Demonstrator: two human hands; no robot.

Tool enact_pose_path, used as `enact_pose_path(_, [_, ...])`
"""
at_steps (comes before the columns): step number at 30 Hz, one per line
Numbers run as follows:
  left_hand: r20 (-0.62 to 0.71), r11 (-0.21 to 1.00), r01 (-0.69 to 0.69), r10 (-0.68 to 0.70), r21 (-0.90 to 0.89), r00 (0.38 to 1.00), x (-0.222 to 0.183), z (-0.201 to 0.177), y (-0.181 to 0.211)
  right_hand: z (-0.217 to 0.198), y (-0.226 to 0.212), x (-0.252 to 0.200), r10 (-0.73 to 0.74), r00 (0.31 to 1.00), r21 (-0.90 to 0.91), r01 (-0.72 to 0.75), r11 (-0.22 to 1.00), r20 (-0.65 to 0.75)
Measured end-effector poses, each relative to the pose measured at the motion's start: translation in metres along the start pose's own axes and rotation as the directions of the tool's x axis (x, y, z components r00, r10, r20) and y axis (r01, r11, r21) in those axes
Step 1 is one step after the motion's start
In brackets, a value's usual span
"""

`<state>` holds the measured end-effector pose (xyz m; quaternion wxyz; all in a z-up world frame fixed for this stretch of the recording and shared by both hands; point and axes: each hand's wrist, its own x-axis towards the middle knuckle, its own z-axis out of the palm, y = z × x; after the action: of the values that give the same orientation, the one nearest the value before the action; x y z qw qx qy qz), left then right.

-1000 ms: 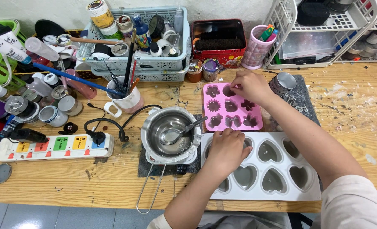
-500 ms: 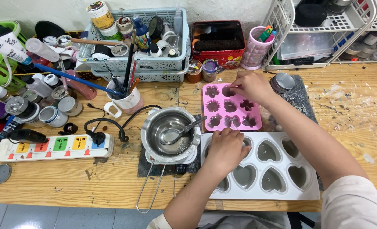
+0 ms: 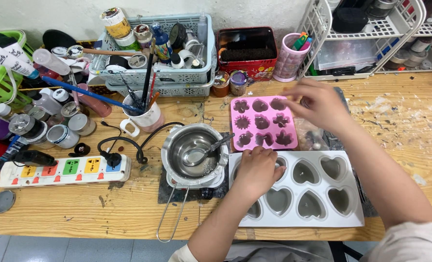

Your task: Preparing and threading candle wicks into metal clips and placing them into heart-shaped molds.

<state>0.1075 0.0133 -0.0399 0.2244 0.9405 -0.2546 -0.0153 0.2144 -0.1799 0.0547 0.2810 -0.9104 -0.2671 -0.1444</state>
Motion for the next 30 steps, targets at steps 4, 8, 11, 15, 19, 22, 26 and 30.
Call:
enact_pose_path(4, [0.002,1.0,-0.02,0.02,-0.01,1.0,0.0,-0.001,0.001,-0.051,0.012,-0.043,0.154,0.985,0.069,-0.148,0.987,-0.08])
enact_pose_path(8, [-0.068,0.997,-0.056,0.053,-0.044,0.996,-0.001,-0.008,0.003,-0.073,0.058,-0.088,0.336,0.926,0.048,-0.333,0.942,-0.171])
enact_pose_path(11, [-0.076,0.993,-0.095,0.089,-0.072,0.993,0.002,-0.005,0.007,-0.058,0.114,-0.114,0.39,0.914,-0.013,-0.394,0.919,-0.109])
enact_pose_path(15, [-0.049,0.994,-0.11,0.11,0.003,0.993,0.013,0.002,0.021,-0.025,0.162,-0.131,0.467,0.884,-0.134,-0.467,0.874,-0.031])
enact_pose_path(19, [0.012,0.983,-0.165,0.164,0.08,0.986,0.029,0.01,0.038,-0.012,0.175,-0.138,0.322,0.947,-0.227,-0.315,0.922,-0.007])
enact_pose_path(22, [0.05,0.973,-0.197,0.192,0.124,0.98,0.053,0.015,0.051,-0.009,0.173,-0.139,0.326,0.944,-0.226,-0.306,0.925,0.053])
enact_pose_path(26, [0.225,0.97,-0.197,0.163,0.141,0.961,0.096,0.037,0.064,-0.01,0.174,-0.141,0.376,0.924,-0.166,-0.362,0.917,0.063])
enact_pose_path(30, [0.261,0.96,-0.202,0.148,0.195,0.954,0.13,0.058,0.076,-0.013,0.176,-0.143,0.313,0.949,-0.087,-0.308,0.947,0.05])
